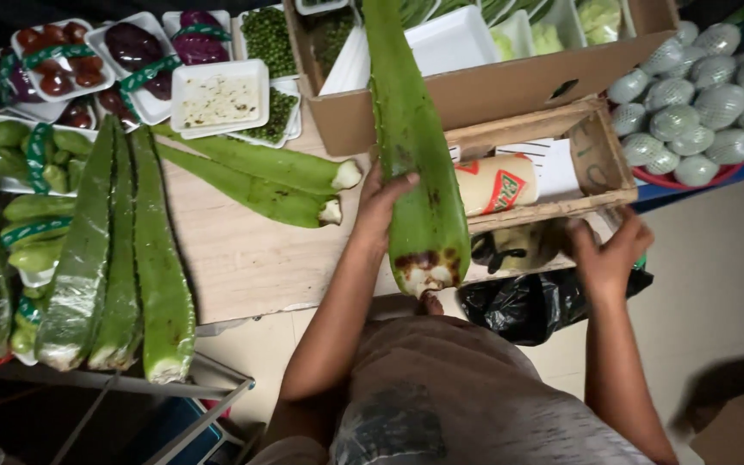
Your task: Wrapping individual aloe vera leaves in plastic film and packing them into a wooden crate.
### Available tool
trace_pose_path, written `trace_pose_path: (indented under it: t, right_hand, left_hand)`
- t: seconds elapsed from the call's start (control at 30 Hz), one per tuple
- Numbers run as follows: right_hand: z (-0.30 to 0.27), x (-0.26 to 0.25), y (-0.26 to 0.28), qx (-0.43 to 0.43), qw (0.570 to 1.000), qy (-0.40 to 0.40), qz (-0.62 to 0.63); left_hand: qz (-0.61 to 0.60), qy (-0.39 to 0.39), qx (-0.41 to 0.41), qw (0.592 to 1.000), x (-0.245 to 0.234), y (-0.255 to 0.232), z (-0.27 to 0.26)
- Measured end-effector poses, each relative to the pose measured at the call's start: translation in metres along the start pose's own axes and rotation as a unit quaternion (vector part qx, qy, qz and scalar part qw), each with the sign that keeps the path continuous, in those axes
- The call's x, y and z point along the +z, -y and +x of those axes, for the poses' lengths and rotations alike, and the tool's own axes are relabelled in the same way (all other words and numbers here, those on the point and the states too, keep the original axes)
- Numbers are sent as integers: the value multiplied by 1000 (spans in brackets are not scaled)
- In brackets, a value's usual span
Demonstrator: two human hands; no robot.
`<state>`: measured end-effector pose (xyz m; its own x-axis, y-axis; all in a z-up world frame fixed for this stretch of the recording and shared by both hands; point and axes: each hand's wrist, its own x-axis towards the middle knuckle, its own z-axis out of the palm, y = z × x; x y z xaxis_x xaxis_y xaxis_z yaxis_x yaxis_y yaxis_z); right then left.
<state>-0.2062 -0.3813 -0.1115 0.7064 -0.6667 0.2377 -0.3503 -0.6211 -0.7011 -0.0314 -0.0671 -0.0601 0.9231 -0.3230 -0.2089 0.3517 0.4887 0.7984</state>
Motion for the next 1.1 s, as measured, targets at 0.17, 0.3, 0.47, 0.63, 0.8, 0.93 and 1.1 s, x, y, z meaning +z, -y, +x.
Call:
trace_pose_path:
  t: [0.17, 0.3, 0.47, 0.63, 0.8, 0.93, 1.1]
  right_hand:
    - [-39, 56, -86, 168, 967, 118, -149]
    - [-44, 69, -90, 188, 958, 150, -158]
    - [-28, 54, -99, 84, 987, 109, -77]
    - [-5, 4, -73, 163, 976, 51, 133]
    - [50, -67, 77, 1, 873, -4, 487]
    - [107, -57, 108, -132, 887, -23, 441]
    - [137, 2, 205, -436, 892, 4, 118]
  left_hand:
    - [-199, 171, -58, 963, -2, 38, 23]
    - [-479, 381, -110, 783, 9, 51, 24]
    - [-486, 429, -128, 751, 17, 50, 26]
    - [-328, 396, -61, 855, 23, 16, 30]
    - [6, 32, -22, 999, 35, 10, 30]
    - [124, 39, -32, 991, 56, -1, 18]
    - [223, 66, -44, 972, 77, -15, -5]
